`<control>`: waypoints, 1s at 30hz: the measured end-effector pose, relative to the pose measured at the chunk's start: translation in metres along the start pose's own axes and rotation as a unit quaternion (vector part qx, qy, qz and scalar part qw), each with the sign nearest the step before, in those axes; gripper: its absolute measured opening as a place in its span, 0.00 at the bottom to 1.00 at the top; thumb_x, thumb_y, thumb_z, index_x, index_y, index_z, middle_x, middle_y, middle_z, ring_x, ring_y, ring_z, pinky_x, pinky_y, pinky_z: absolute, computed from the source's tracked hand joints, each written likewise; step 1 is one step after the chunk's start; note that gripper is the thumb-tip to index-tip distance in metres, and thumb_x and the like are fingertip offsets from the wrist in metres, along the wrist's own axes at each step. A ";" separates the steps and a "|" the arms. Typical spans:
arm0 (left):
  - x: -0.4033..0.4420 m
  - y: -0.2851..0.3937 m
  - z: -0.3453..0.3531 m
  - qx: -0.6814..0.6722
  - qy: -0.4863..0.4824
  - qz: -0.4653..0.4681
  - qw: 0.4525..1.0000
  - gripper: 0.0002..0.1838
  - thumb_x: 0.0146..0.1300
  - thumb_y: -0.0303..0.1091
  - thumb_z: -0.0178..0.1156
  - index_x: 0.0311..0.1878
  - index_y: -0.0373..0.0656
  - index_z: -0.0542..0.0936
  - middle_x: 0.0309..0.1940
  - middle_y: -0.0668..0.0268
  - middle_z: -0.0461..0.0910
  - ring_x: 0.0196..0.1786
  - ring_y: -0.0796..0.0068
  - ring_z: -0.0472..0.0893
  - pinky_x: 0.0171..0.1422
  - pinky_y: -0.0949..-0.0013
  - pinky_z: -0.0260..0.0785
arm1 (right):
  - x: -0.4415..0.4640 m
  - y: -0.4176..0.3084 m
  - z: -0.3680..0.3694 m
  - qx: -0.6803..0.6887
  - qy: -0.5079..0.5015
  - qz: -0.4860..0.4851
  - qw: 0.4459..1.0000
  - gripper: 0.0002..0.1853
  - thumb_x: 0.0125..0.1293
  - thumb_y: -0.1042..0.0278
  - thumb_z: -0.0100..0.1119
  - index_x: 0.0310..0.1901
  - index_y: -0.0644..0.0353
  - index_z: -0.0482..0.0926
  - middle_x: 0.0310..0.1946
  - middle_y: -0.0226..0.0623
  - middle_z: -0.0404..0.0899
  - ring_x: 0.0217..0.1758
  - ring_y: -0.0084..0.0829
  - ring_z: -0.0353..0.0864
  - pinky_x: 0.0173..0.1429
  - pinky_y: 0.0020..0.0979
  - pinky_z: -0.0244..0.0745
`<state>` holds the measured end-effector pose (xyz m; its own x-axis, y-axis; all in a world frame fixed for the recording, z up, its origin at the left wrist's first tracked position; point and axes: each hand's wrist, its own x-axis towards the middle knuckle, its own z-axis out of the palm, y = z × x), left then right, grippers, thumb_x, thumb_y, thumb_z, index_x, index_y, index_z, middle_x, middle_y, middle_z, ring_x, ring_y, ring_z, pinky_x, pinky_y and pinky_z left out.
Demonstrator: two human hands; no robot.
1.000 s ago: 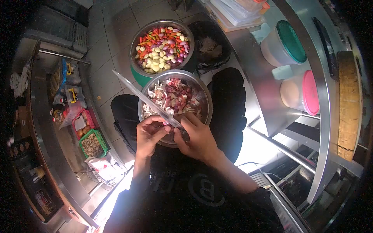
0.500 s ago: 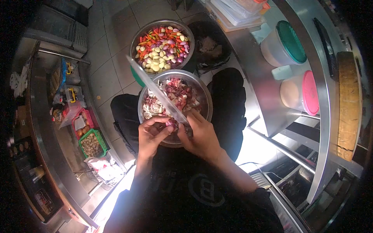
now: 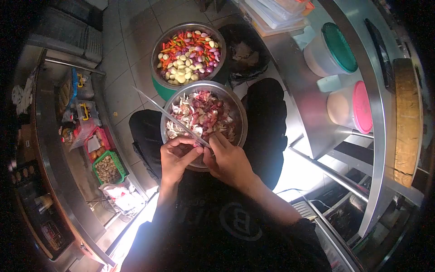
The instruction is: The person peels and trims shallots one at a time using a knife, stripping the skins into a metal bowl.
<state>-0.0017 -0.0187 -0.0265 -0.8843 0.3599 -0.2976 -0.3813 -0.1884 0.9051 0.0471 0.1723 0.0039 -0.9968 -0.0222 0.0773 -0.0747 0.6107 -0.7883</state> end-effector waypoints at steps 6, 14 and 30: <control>0.002 0.000 0.000 0.013 -0.013 0.011 1.000 0.15 0.66 0.14 0.74 0.55 0.30 0.87 0.54 0.61 0.88 0.55 0.73 0.88 0.66 0.68 0.82 | 0.000 0.000 0.002 0.000 0.010 0.018 1.000 0.13 0.70 0.71 0.66 0.49 0.64 0.74 0.45 0.51 0.80 0.40 0.61 0.86 0.38 0.55 0.83; 0.002 0.004 0.002 -0.023 -0.041 0.014 0.999 0.17 0.68 0.11 0.68 0.59 0.30 0.86 0.57 0.60 0.87 0.58 0.72 0.87 0.68 0.68 0.80 | 0.007 0.002 -0.006 0.045 0.071 0.037 0.996 0.12 0.70 0.72 0.67 0.47 0.66 0.74 0.39 0.53 0.78 0.40 0.62 0.84 0.41 0.53 0.81; 0.000 -0.002 0.004 -0.004 -0.010 0.029 1.000 0.16 0.68 0.14 0.72 0.58 0.31 0.87 0.51 0.61 0.88 0.56 0.71 0.89 0.66 0.68 0.83 | 0.003 -0.003 -0.009 0.065 0.009 0.015 0.998 0.13 0.70 0.72 0.66 0.50 0.67 0.74 0.43 0.55 0.80 0.44 0.63 0.84 0.45 0.55 0.81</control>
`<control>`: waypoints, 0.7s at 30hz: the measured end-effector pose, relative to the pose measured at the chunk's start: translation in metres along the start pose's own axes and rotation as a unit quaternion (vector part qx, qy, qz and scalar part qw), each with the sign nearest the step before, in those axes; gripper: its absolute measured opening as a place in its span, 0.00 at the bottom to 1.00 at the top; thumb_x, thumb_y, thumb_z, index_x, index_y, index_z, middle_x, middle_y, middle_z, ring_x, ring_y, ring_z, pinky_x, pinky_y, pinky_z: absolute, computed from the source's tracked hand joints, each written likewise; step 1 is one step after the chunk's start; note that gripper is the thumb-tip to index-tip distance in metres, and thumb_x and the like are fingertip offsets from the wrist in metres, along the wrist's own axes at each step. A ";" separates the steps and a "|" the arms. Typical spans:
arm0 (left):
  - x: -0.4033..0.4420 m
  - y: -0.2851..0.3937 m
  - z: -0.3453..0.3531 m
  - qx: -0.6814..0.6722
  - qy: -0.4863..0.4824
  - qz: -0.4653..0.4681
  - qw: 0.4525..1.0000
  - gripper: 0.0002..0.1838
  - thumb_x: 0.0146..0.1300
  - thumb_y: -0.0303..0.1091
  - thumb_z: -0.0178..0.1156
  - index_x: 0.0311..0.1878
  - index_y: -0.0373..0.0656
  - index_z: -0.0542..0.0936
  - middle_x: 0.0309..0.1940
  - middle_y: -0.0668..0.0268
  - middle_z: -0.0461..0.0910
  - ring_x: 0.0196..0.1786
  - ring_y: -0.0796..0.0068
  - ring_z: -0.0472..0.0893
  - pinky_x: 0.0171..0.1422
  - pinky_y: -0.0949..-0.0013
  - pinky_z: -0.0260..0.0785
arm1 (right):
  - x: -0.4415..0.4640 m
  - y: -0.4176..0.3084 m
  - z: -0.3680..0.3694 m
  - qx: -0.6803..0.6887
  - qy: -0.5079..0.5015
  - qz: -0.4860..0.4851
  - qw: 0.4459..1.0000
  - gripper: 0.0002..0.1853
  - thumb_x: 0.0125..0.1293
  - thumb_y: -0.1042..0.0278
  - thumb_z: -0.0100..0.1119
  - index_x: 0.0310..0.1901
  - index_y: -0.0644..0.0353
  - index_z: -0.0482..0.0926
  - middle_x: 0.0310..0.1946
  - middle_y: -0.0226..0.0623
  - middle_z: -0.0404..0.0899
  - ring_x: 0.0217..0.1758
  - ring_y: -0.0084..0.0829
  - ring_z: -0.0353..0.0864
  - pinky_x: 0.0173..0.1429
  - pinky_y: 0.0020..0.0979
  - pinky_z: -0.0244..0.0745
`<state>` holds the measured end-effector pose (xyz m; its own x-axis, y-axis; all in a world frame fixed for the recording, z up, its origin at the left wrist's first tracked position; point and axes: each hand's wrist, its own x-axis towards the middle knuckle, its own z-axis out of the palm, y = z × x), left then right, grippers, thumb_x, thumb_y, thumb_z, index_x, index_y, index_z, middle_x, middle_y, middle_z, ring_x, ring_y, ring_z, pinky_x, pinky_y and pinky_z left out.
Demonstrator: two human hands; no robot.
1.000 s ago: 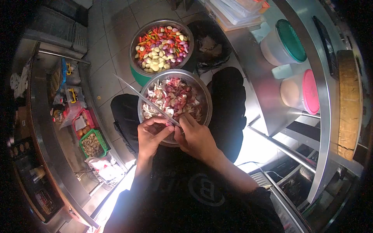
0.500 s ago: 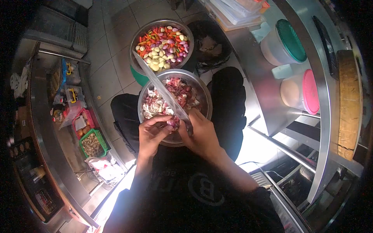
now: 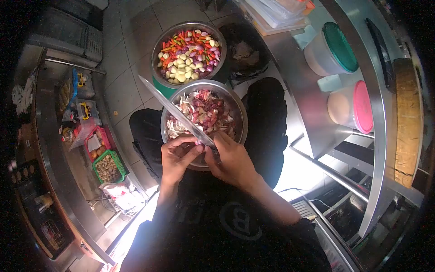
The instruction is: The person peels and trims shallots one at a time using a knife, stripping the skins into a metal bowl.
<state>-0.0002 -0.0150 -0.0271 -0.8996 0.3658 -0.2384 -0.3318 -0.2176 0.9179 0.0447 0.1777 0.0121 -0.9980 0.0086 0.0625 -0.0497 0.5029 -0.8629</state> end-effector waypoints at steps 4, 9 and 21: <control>0.000 0.001 -0.001 0.004 -0.011 -0.014 1.000 0.16 0.68 0.13 0.71 0.58 0.30 0.87 0.54 0.59 0.88 0.58 0.70 0.88 0.68 0.67 0.82 | -0.001 0.000 0.001 -0.023 -0.012 0.016 1.000 0.13 0.70 0.73 0.66 0.49 0.66 0.72 0.41 0.56 0.80 0.43 0.63 0.84 0.43 0.56 0.80; 0.001 0.007 0.003 -0.011 -0.027 -0.004 1.000 0.17 0.70 0.12 0.69 0.60 0.28 0.86 0.56 0.57 0.88 0.59 0.71 0.87 0.71 0.65 0.81 | 0.000 0.005 0.002 -0.024 0.001 0.011 1.000 0.13 0.71 0.74 0.66 0.48 0.66 0.71 0.40 0.56 0.79 0.44 0.63 0.84 0.43 0.56 0.79; -0.002 -0.004 -0.002 0.032 -0.005 -0.012 0.999 0.16 0.68 0.12 0.70 0.57 0.30 0.87 0.55 0.62 0.85 0.56 0.71 0.88 0.66 0.67 0.83 | 0.003 -0.002 -0.004 0.010 -0.010 -0.019 1.000 0.14 0.71 0.72 0.64 0.52 0.65 0.72 0.45 0.56 0.79 0.44 0.65 0.84 0.45 0.55 0.79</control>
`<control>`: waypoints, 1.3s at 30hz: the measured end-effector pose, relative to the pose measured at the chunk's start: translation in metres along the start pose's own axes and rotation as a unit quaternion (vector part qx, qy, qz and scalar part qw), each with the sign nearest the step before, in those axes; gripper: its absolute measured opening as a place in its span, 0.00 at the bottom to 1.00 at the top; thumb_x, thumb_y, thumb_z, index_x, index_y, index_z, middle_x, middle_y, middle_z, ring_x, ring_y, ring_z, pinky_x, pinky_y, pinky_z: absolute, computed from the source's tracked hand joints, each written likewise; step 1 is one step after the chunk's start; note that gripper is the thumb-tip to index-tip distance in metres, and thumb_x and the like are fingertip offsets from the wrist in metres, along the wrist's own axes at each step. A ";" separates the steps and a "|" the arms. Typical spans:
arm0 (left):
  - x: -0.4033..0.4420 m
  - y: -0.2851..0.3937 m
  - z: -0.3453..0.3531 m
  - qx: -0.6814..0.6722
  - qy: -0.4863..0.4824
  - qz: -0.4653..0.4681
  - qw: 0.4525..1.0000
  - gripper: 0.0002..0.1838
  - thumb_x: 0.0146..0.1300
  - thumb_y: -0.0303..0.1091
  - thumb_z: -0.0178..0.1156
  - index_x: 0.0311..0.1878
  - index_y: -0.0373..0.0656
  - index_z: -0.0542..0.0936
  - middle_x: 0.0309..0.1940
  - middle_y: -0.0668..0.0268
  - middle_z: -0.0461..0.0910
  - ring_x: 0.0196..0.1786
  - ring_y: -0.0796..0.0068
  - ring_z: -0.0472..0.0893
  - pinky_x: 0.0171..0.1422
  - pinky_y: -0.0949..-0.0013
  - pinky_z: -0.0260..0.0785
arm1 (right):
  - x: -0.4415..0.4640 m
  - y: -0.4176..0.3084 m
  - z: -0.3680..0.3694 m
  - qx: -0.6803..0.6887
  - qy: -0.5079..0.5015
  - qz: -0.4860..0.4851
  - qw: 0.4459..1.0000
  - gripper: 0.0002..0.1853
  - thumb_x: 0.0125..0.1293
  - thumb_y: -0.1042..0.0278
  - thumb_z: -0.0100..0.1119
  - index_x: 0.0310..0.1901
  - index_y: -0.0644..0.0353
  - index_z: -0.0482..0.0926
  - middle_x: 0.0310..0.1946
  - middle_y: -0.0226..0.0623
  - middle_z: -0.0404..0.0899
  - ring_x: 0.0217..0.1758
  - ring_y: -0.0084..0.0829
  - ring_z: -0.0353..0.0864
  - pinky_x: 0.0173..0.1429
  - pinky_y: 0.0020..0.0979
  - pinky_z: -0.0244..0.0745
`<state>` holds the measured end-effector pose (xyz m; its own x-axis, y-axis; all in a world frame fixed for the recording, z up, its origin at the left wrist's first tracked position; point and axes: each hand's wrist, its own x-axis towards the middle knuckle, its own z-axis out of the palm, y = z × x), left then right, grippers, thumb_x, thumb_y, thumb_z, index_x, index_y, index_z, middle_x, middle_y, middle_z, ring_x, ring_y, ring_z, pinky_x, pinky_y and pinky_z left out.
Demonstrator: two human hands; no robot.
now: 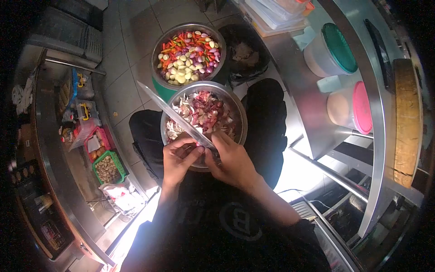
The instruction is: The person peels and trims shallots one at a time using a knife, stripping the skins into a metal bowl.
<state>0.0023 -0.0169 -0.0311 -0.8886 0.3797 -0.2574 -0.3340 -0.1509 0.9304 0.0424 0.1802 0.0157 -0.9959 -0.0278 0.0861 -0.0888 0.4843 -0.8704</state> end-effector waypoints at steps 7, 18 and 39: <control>0.001 0.005 0.004 -0.010 -0.016 0.023 1.000 0.16 0.69 0.12 0.69 0.59 0.30 0.87 0.57 0.59 0.87 0.57 0.70 0.88 0.68 0.66 0.82 | -0.002 0.006 0.004 -0.017 -0.015 0.025 0.999 0.16 0.69 0.74 0.65 0.54 0.65 0.71 0.44 0.56 0.78 0.45 0.66 0.84 0.43 0.57 0.78; 0.003 0.002 0.004 -0.052 -0.024 0.023 0.998 0.18 0.70 0.11 0.67 0.62 0.30 0.86 0.56 0.59 0.87 0.61 0.70 0.86 0.73 0.63 0.79 | -0.001 -0.001 0.002 0.009 0.028 0.028 0.999 0.14 0.71 0.73 0.65 0.51 0.68 0.72 0.42 0.58 0.79 0.47 0.66 0.83 0.47 0.55 0.78; 0.007 0.007 0.002 -0.162 -0.005 -0.083 0.983 0.16 0.76 0.18 0.63 0.65 0.33 0.84 0.59 0.61 0.87 0.57 0.75 0.85 0.61 0.70 0.79 | -0.001 0.006 0.004 0.019 0.085 0.043 0.995 0.13 0.72 0.71 0.67 0.52 0.66 0.77 0.41 0.57 0.82 0.46 0.65 0.84 0.48 0.51 0.80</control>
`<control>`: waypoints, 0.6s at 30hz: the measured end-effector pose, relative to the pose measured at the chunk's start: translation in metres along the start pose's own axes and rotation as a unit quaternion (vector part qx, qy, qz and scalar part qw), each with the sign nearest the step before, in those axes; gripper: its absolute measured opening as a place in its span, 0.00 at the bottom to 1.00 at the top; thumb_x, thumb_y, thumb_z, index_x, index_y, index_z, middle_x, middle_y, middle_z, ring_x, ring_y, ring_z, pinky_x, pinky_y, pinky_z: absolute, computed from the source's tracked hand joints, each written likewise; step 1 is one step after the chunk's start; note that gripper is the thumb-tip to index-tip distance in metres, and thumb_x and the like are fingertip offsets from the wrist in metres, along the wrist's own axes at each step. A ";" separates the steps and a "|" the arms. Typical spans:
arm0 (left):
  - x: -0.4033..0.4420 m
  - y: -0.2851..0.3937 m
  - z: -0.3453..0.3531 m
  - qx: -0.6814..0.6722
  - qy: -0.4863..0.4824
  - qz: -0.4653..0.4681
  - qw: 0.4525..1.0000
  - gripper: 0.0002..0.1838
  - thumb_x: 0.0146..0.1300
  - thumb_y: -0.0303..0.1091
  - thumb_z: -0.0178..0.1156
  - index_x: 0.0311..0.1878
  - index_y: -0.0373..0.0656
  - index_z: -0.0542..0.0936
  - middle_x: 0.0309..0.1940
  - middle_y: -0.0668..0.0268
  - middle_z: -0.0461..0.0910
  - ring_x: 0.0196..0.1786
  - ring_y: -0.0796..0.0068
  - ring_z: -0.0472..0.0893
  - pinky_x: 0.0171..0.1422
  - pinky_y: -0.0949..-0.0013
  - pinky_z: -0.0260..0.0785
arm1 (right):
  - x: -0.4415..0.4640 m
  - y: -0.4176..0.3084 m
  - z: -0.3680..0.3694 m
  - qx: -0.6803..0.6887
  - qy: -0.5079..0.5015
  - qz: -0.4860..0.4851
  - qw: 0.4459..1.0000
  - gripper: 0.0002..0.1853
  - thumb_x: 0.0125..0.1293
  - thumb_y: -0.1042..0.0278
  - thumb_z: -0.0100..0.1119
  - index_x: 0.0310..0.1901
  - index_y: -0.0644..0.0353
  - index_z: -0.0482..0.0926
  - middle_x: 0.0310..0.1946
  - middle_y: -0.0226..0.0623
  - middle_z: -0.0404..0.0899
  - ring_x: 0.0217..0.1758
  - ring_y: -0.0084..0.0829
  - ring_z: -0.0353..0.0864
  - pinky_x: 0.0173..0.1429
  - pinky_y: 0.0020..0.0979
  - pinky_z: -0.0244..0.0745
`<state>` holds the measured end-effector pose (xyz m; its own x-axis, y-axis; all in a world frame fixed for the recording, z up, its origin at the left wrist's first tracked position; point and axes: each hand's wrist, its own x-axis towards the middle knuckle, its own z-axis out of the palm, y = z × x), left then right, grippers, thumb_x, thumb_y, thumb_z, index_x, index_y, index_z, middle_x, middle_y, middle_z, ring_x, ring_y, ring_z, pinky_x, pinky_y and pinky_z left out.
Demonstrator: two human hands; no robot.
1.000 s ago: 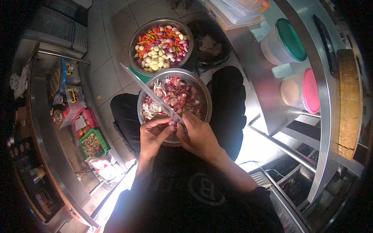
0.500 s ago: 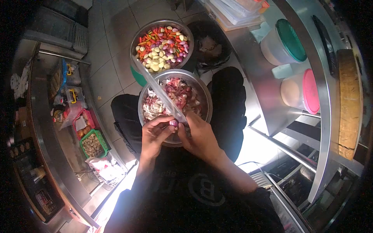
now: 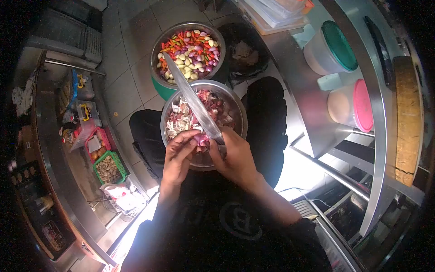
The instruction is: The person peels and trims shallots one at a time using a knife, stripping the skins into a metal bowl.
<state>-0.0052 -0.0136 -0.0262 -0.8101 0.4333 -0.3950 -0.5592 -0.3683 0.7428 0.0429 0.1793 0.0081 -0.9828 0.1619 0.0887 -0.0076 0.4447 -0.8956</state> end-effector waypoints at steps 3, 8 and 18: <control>0.000 0.005 0.003 -0.039 0.004 -0.016 0.999 0.16 0.75 0.17 0.64 0.64 0.33 0.84 0.58 0.62 0.87 0.57 0.76 0.85 0.61 0.71 0.78 | -0.001 0.000 -0.001 0.004 -0.008 0.022 1.000 0.13 0.72 0.71 0.67 0.52 0.66 0.77 0.42 0.58 0.82 0.47 0.64 0.85 0.49 0.51 0.81; 0.000 -0.004 0.001 0.031 -0.017 0.039 0.999 0.19 0.74 0.17 0.66 0.65 0.34 0.84 0.58 0.62 0.87 0.58 0.75 0.85 0.61 0.70 0.79 | 0.002 -0.002 0.000 0.009 -0.012 -0.018 1.000 0.14 0.72 0.71 0.67 0.53 0.66 0.77 0.42 0.58 0.83 0.45 0.64 0.86 0.47 0.49 0.81; -0.001 0.009 0.000 -0.051 0.014 -0.022 0.998 0.17 0.81 0.25 0.60 0.68 0.33 0.81 0.58 0.56 0.87 0.53 0.72 0.87 0.61 0.67 0.80 | 0.001 -0.003 -0.006 0.017 0.048 0.064 0.997 0.10 0.71 0.72 0.68 0.50 0.66 0.81 0.38 0.55 0.85 0.42 0.59 0.89 0.45 0.46 0.82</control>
<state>-0.0097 -0.0178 -0.0191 -0.7888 0.4272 -0.4419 -0.6074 -0.4316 0.6669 0.0434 0.1830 0.0135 -0.9540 0.2996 0.0135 0.1080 0.3850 -0.9166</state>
